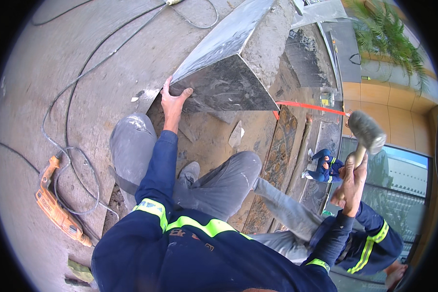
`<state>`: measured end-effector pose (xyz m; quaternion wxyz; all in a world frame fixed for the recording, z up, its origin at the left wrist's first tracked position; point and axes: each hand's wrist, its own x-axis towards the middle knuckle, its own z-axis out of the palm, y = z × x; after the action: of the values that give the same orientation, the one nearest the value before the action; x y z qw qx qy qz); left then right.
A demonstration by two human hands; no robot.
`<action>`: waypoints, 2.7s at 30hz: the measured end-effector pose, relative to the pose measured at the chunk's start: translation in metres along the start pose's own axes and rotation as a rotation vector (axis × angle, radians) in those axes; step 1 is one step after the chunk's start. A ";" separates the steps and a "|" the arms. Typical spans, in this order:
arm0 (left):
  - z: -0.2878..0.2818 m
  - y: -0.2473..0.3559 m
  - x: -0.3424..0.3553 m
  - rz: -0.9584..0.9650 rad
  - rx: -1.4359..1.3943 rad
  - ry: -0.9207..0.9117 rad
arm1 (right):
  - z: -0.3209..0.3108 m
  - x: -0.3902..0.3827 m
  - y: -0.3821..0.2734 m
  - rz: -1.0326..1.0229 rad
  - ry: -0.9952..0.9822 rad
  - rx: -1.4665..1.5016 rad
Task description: The person kneels on the floor and installs a dark stone tile by spreading mortar, positioning the tile, and tapping it with a hammer. They use a metal square to check alignment and adjust the tile as needed.
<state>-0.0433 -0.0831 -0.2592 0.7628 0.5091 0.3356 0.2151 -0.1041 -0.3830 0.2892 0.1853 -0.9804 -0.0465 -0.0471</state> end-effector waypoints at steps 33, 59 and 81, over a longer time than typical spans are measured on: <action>0.002 0.005 -0.001 0.028 0.021 0.049 | 0.195 -0.011 -0.144 -0.049 -0.235 0.267; -0.010 -0.010 0.013 -0.186 -0.036 -0.106 | 0.266 0.011 0.064 -0.336 -0.878 -0.354; -0.009 0.016 0.007 -0.220 -0.424 -0.265 | 0.534 -0.015 0.099 -0.308 -0.816 -0.098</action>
<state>-0.0447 -0.0671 -0.2488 0.9084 0.3220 0.2337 0.1281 -0.0683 -0.2797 -0.2435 0.0959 -0.9079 -0.2595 0.3149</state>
